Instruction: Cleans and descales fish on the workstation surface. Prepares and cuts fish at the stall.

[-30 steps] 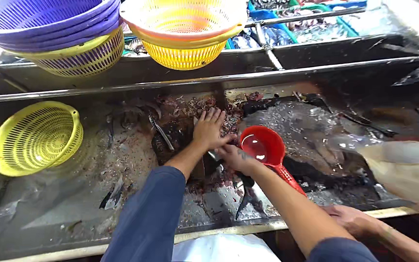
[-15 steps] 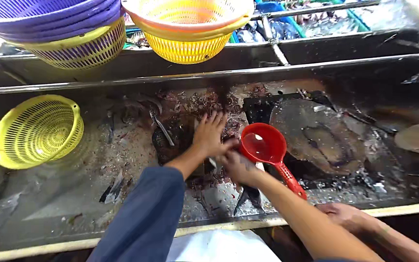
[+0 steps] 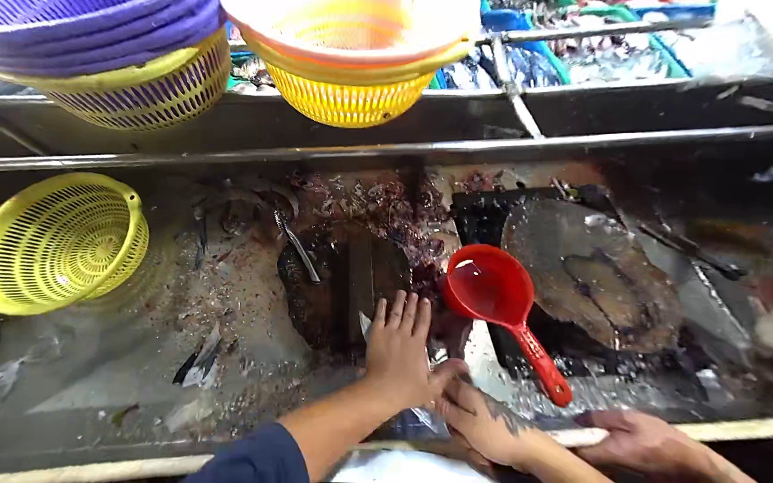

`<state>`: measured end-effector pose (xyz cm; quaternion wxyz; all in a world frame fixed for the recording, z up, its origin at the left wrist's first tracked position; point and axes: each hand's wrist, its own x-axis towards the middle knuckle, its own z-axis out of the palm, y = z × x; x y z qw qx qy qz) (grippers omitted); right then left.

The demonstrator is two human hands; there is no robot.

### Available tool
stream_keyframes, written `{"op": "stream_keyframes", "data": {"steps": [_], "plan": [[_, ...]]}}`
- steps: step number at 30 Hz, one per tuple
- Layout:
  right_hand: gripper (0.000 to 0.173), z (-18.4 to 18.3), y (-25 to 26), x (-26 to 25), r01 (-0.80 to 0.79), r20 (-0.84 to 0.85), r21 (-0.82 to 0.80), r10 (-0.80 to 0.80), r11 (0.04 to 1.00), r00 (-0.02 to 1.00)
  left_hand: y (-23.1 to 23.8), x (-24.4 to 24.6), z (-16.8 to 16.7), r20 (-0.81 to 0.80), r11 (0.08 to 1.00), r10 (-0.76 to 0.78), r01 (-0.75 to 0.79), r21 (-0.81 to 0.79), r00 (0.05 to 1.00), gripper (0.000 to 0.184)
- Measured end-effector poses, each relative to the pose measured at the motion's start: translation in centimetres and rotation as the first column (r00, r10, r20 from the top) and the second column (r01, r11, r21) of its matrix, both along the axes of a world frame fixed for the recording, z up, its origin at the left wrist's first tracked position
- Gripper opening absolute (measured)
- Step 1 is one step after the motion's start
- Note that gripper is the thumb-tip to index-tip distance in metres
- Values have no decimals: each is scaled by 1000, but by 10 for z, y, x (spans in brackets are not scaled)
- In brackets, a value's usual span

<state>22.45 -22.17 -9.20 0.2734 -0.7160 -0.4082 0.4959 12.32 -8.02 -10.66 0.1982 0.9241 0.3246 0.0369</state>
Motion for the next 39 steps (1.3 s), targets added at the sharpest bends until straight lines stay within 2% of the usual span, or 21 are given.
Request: {"op": "stream_keyframes", "data": {"steps": [2,3,5,7,9,12,14,16,19,21,22,24,26,27,29,31,32,34,35,36,39], "plan": [[38,3,8,4,-56,-38,-49,54,997,998,9,-2,7,-9,998,-38,37,-46,999,103],[42,11,41,10,-83,-16,-111,82,990,997,37,8,3,12,997,-69,69,-32,998,100],[49,17,126,27,-66,15,-165,69,984,997,120,41,-13,88,983,-147,136,120,985,98],[48,1,163,28,25,-47,-153,-32,988,998,169,57,-16,43,955,-220,206,211,975,100],[49,-14,132,17,15,-114,-107,-27,994,993,147,44,-17,9,952,-225,218,215,974,104],[38,-13,28,-5,-56,-172,-63,45,996,984,34,-6,-12,-17,988,-128,129,79,992,105],[31,-13,16,1,-110,-149,-38,103,993,983,14,-14,-4,-31,996,-83,84,16,996,104],[36,-8,54,14,-140,-75,-10,139,990,987,48,3,-6,-2,995,-93,93,28,996,100],[48,-6,157,35,-24,68,-89,30,996,997,158,51,-16,72,963,-198,180,201,978,103],[52,-23,171,30,56,44,-69,-53,996,998,187,59,-15,16,944,-253,243,224,967,104],[51,-23,155,26,37,-11,-58,-37,998,999,174,54,-15,-1,940,-261,255,226,965,105],[44,-22,91,19,-71,-93,-29,68,997,993,104,26,-16,23,962,-204,196,193,979,105],[34,-16,27,5,-119,-176,-77,104,990,979,29,-5,-12,-54,986,-155,158,60,986,100],[29,-20,18,5,-127,-186,-64,113,990,976,18,-9,-7,-82,988,-153,154,14,985,97],[31,-18,37,9,-100,-160,-21,95,995,983,38,-1,-3,-73,986,-168,169,2,983,89],[42,-5,104,22,-70,-55,-93,65,993,996,100,25,-14,19,972,-211,208,107,977,86],[44,-4,138,26,-5,-19,-108,3,994,1000,139,41,-16,45,955,-250,238,179,967,87],[49,-12,170,23,94,-11,-94,-95,991,995,185,57,-14,12,924,-320,309,226,948,90],[51,-14,164,19,94,-31,-89,-97,992,995,183,56,-13,-18,918,-325,320,235,946,92],[51,-18,143,15,63,-56,-80,-67,995,996,163,47,-13,-24,921,-312,308,239,950,93],[42,-17,35,-2,-57,-125,-83,47,995,991,45,0,-13,-56,972,-214,218,87,975,93]]}}
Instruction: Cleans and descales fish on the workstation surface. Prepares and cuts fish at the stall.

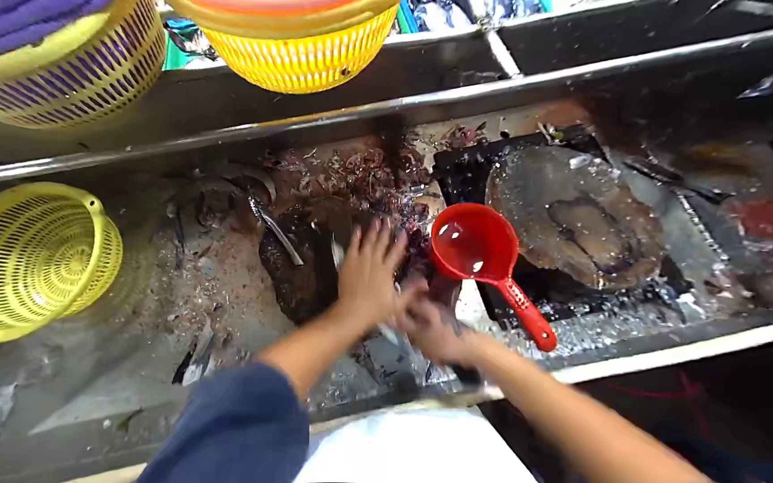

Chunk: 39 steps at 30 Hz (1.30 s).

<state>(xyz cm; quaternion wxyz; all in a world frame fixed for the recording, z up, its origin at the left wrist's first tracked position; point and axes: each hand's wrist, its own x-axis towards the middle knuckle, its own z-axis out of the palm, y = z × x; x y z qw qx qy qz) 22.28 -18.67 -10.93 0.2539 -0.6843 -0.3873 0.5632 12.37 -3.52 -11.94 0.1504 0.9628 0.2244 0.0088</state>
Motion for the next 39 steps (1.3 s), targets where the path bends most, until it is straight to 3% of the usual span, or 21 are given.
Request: {"op": "stream_keyframes", "data": {"steps": [1,3,5,7,9,10,13,15,17,19,21,22,23,25,27,28,30,33,35,37,39], "plan": [[39,0,-19,0,-16,-19,-16,15,1000,1000,-22,-5,5,-30,998,20,-22,-51,999,92],[40,2,-8,7,-46,15,13,46,999,999,-15,1,12,-50,996,34,-38,-79,998,90],[44,16,48,22,-34,136,11,32,999,990,36,26,4,49,1000,2,-2,-17,999,87],[48,17,109,30,74,214,5,-74,997,974,106,56,-3,122,992,-84,72,100,989,89],[52,10,124,26,127,194,21,-129,992,972,131,64,0,74,982,-132,120,146,988,92],[51,6,106,21,108,155,20,-110,994,982,116,57,0,67,983,-128,117,143,990,93],[43,6,0,1,-11,61,12,10,1000,998,1,7,-2,39,998,-55,54,12,998,93],[38,0,-26,-6,-8,69,55,4,998,998,-28,-2,10,-14,995,-66,65,-75,998,91],[42,5,7,2,-23,126,65,14,998,992,2,9,11,22,994,-83,84,-64,996,85],[48,18,82,23,-15,217,19,10,1000,976,73,39,-2,135,993,-116,110,50,984,84],[52,11,127,30,67,187,-5,-65,998,980,128,59,-1,71,984,-132,122,130,989,87],[54,7,130,29,88,147,-4,-87,996,985,134,61,2,25,983,-128,124,137,991,90],[53,3,118,26,81,118,13,-82,997,990,124,57,4,6,983,-120,118,142,993,91],[49,-1,50,11,12,74,32,-14,999,997,56,26,-4,50,991,-89,84,102,995,91],[41,-3,-18,-7,-16,-6,32,16,999,1000,-14,-7,0,-9,997,-72,72,-28,997,91],[41,-3,-30,-9,-9,-23,9,9,1000,1000,-26,-11,6,-35,995,-71,68,-72,997,91],[44,1,-9,-4,-4,43,39,3,999,999,-8,-2,10,-19,994,-62,60,-87,998,89],[49,11,90,24,-1,201,32,-5,999,979,88,39,-3,97,992,-116,111,59,988,87],[51,-9,117,29,75,194,93,-92,993,977,126,55,0,51,985,-134,127,116,990,89],[50,-8,92,22,53,131,75,-62,996,989,99,42,2,53,985,-115,107,138,992,90],[48,-3,22,5,-21,84,42,18,999,996,24,11,0,53,994,-79,74,83,995,91]]}}
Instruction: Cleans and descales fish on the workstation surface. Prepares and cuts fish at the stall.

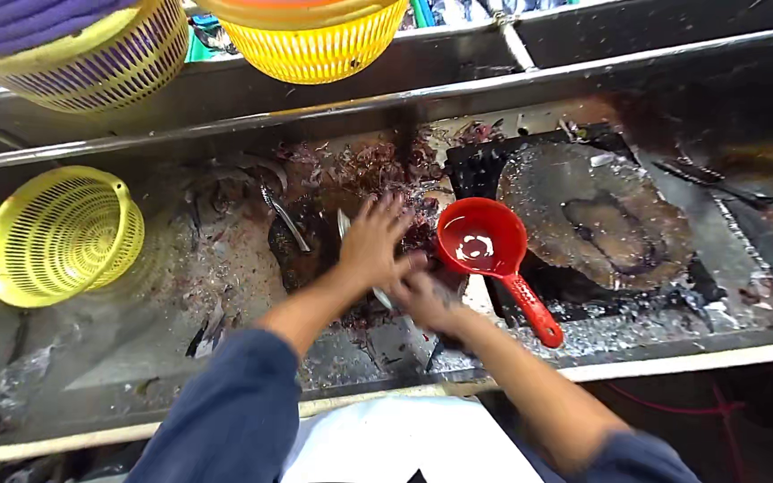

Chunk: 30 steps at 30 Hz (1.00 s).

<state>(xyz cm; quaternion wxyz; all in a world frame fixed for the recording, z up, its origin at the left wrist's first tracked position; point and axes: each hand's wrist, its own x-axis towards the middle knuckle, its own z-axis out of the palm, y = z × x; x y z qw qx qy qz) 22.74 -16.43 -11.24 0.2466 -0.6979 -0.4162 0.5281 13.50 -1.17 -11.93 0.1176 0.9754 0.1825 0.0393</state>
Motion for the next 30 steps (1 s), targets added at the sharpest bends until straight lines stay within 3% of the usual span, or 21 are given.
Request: {"op": "stream_keyframes", "data": {"steps": [2,3,5,8,10,12,14,16,18,20,23,30], "plan": [[43,2,-49,-15,2,-40,3,-2,1000,999,-50,-19,6,-88,990,-15,2,-142,996,89],[43,-2,-49,-14,9,-27,39,-8,999,1000,-48,-17,12,-117,984,-23,2,-176,993,88],[46,2,-15,-3,6,1,61,-6,998,1000,-18,-2,10,-100,985,-22,5,-172,995,84],[48,14,77,27,47,23,-40,-46,998,999,72,40,-1,10,999,-34,34,-31,999,84],[47,3,88,28,87,-30,-51,-89,995,996,91,47,-1,-34,998,-45,47,37,998,87],[50,1,43,14,13,-15,-14,-13,1000,1000,47,25,-3,-9,999,-25,25,36,1000,91],[42,3,-30,-6,-34,-40,14,34,999,999,-32,-13,-3,-4,998,12,-12,-62,1000,88],[36,7,-54,-11,-53,-47,-19,52,998,998,-62,-28,9,-51,986,31,-39,-161,998,88],[45,20,-26,-3,-76,-27,-105,73,992,997,-38,-16,12,-63,985,37,-47,-166,997,85],[52,26,35,17,-76,38,-118,81,990,996,19,12,3,9,996,26,-26,-91,1000,81],[53,25,92,31,-17,0,-168,17,986,1000,79,35,4,-28,1000,29,-29,9,999,88],[54,19,90,33,67,-44,-186,-76,980,996,76,43,7,-101,999,31,-28,30,994,86]]}}
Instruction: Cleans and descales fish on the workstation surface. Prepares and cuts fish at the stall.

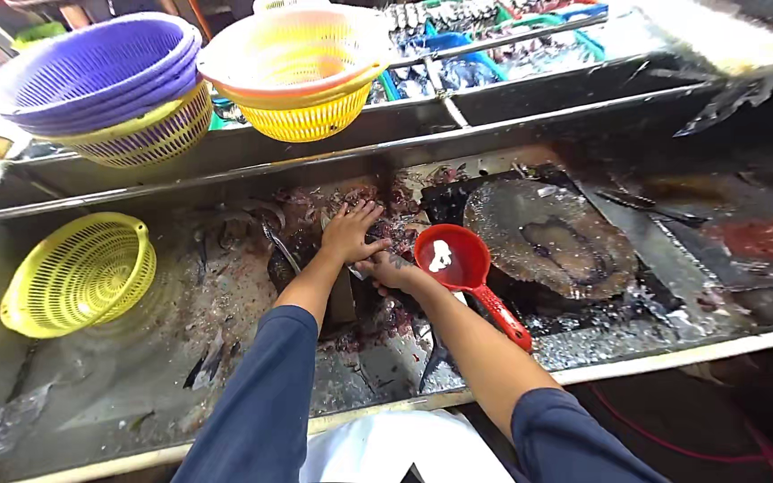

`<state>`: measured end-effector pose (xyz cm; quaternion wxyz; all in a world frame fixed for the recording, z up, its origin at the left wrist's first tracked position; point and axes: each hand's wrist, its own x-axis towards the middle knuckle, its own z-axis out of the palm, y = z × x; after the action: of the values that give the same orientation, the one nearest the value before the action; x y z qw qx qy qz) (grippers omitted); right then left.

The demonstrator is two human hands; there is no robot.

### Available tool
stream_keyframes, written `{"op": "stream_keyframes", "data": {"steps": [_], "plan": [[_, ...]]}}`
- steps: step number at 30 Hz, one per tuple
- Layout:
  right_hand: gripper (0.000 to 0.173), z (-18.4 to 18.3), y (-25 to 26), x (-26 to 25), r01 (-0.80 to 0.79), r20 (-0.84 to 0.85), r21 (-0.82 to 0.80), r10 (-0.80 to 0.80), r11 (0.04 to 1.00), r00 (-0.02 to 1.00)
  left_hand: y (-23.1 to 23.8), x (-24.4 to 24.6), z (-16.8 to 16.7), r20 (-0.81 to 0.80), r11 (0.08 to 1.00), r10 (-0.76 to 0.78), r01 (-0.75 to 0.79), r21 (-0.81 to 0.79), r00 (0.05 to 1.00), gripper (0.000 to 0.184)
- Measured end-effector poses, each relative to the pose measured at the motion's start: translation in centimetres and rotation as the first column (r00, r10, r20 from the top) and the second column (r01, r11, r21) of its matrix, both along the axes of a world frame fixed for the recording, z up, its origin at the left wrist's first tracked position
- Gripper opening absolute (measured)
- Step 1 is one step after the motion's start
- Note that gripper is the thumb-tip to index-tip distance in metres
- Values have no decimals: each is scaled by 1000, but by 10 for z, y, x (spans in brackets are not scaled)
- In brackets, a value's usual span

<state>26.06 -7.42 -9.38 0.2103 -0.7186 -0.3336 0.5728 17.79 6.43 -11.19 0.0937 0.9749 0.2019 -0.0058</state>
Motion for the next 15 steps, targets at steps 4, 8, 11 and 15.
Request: {"op": "stream_keyframes", "data": {"steps": [4,8,11,15], "plan": [[56,-1,3,-7,-6,57,52,3,999,998,4,-7,3,28,1000,0,1,-26,1000,83],[59,2,-4,-11,13,186,96,-31,995,982,3,-3,-1,51,999,-25,26,-20,998,81],[60,12,-4,-15,11,277,80,-33,997,960,6,0,2,7,998,-42,42,-40,999,85],[63,19,-9,-25,16,397,91,-51,996,916,2,-3,10,4,997,-70,71,-33,998,82]]}}
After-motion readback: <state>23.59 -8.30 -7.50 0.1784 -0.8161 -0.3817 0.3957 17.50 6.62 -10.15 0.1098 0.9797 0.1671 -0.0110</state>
